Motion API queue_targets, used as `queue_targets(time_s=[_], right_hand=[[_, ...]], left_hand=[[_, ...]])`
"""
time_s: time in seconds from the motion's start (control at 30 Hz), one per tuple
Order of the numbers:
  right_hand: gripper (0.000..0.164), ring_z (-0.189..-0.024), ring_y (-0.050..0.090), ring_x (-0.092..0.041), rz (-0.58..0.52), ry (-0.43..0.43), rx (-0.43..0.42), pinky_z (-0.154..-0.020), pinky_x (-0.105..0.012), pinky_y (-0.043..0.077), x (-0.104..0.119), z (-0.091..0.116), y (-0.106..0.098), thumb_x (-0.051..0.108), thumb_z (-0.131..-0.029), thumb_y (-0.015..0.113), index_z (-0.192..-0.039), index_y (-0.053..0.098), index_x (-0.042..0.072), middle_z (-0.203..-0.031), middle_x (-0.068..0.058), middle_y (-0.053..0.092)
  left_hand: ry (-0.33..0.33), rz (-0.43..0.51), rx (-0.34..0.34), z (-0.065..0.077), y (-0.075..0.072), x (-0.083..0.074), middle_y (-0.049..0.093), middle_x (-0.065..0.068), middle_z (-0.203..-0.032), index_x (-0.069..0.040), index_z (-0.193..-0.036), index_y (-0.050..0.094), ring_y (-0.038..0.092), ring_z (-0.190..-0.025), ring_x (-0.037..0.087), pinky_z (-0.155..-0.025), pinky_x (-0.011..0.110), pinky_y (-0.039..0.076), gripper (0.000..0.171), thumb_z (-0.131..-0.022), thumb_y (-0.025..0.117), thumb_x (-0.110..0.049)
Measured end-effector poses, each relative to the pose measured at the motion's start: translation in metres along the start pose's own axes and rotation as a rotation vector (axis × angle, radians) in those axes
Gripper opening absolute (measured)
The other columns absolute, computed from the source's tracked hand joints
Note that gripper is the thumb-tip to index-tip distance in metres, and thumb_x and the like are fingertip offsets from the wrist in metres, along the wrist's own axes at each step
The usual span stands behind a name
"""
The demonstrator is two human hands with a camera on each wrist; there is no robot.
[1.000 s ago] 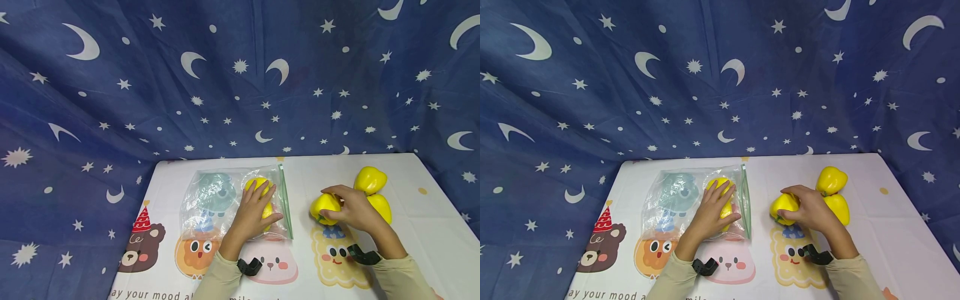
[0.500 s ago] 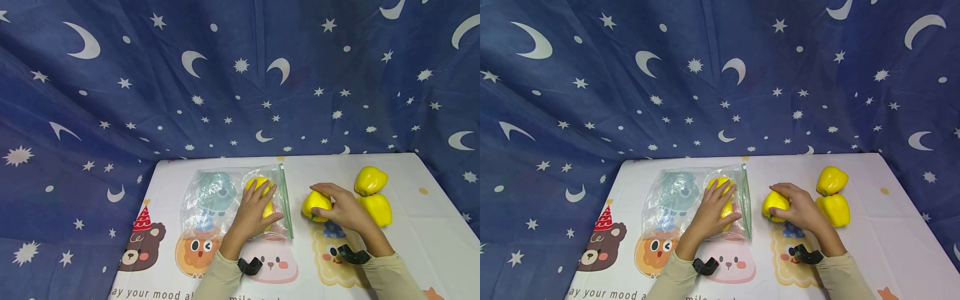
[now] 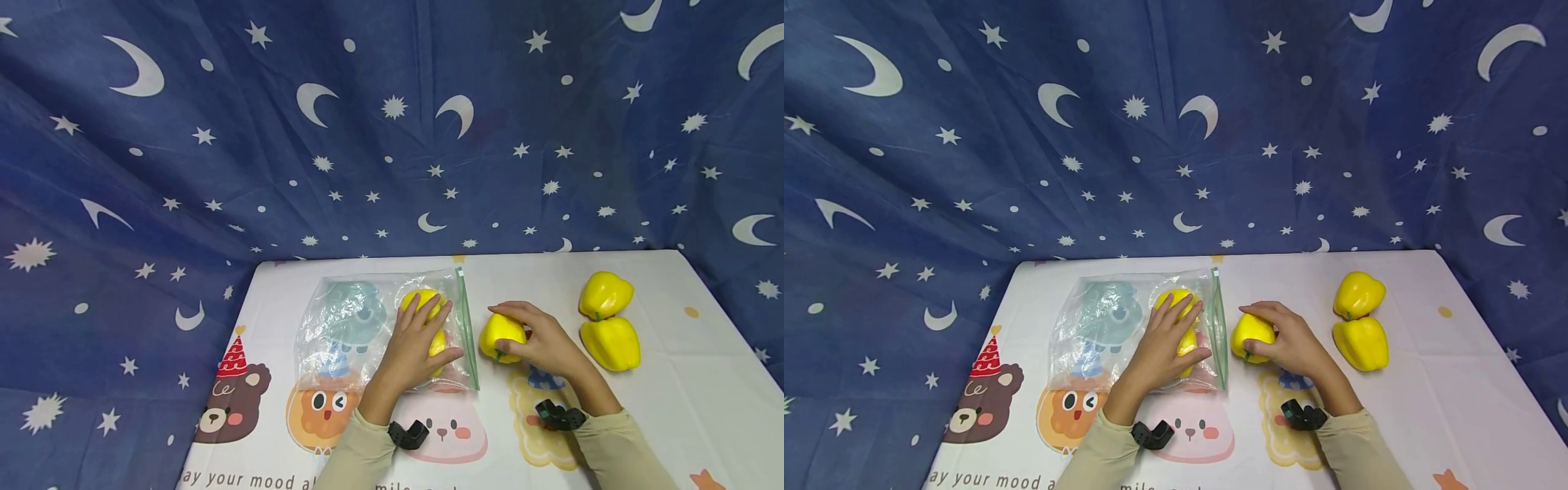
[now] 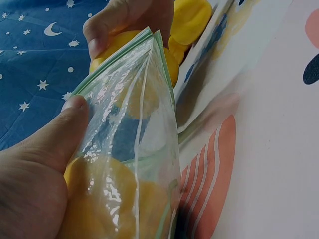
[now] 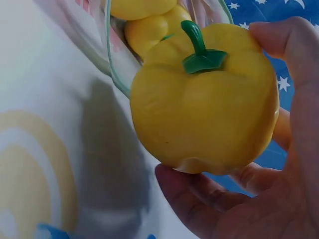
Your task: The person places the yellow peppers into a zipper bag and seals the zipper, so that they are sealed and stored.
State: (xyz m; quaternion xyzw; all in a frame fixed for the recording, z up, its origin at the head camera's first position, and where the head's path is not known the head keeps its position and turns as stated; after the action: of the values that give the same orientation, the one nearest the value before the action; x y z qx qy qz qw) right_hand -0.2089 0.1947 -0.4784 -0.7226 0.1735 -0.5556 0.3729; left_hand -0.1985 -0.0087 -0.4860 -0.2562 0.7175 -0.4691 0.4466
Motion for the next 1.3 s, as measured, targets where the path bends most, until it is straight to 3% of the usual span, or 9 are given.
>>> queue_targets(time_s=[0.2, 0.37, 0.67, 0.87, 1.1, 1.3], right_hand=[[0.072, -0.109, 0.068, -0.030, -0.118, 0.090, -0.001, -0.087, -0.037, 0.057, -0.007, -0.004, 0.010, 0.035, -0.083, 0.084, -0.141, 0.048, 0.012, -0.133, -0.014, 0.064], [0.071, -0.107, 0.069, -0.035, -0.177, 0.103, 0.010, -0.081, -0.035, 0.059, -0.007, -0.007, 0.018, 0.032, -0.080, 0.086, -0.138, 0.050, 0.013, -0.127, -0.016, 0.065], [0.075, -0.120, 0.062, -0.041, -0.176, 0.088, 0.029, -0.092, -0.051, 0.060, -0.003, -0.010, 0.032, 0.038, -0.080, 0.086, -0.145, 0.054, 0.019, -0.142, -0.014, 0.054], [0.087, -0.131, 0.058, -0.043, -0.230, 0.107, 0.044, -0.098, -0.050, 0.057, -0.004, -0.011, 0.041, 0.038, -0.079, 0.088, -0.150, 0.044, 0.013, -0.148, -0.017, 0.053], [0.083, -0.137, 0.052, -0.046, -0.292, 0.110, 0.054, -0.102, -0.047, 0.054, -0.002, -0.011, 0.046, 0.037, -0.079, 0.088, -0.149, 0.047, 0.015, -0.153, -0.015, 0.049], [0.079, -0.128, 0.059, -0.039, -0.230, 0.075, 0.048, -0.102, -0.051, 0.055, 0.002, -0.010, 0.047, 0.038, -0.082, 0.086, -0.151, 0.052, 0.017, -0.128, -0.008, 0.059]], left_hand=[[0.006, 0.002, -0.009, 0.000, -0.001, -0.001, 0.026, -0.003, -0.170, -0.032, -0.163, 0.027, 0.015, -0.159, 0.034, -0.125, 0.064, 0.018, 0.087, -0.091, 0.060, -0.069], [0.008, -0.003, -0.013, 0.000, 0.000, 0.000, 0.027, -0.003, -0.169, -0.032, -0.163, 0.027, 0.016, -0.159, 0.034, -0.125, 0.064, 0.018, 0.087, -0.091, 0.060, -0.069], [0.006, -0.002, -0.004, 0.000, 0.000, 0.000, 0.026, -0.003, -0.170, -0.032, -0.163, 0.027, 0.015, -0.159, 0.034, -0.125, 0.064, 0.017, 0.087, -0.091, 0.059, -0.070], [0.011, -0.011, -0.007, -0.001, 0.001, 0.000, 0.027, -0.002, -0.169, -0.031, -0.163, 0.027, 0.015, -0.159, 0.034, -0.125, 0.064, 0.018, 0.088, -0.091, 0.058, -0.071], [0.013, -0.012, -0.006, -0.001, 0.002, 0.000, 0.027, -0.002, -0.169, -0.032, -0.163, 0.026, 0.015, -0.159, 0.034, -0.124, 0.065, 0.019, 0.088, -0.091, 0.057, -0.072], [0.015, -0.014, -0.009, -0.001, 0.001, -0.001, 0.028, -0.002, -0.169, -0.030, -0.162, 0.029, 0.015, -0.159, 0.035, -0.124, 0.065, 0.019, 0.087, -0.091, 0.057, -0.071]])
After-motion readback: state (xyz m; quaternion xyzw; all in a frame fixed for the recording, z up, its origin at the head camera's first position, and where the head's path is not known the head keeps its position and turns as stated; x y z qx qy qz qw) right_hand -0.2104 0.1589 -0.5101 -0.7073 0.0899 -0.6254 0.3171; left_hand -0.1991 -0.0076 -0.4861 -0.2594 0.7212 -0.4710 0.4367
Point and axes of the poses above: each hand's wrist, its own z-axis away from the middle knuckle, its own y-axis out of the palm, x = y × z, the point moved 10 cm from there along -z, towards the middle knuckle
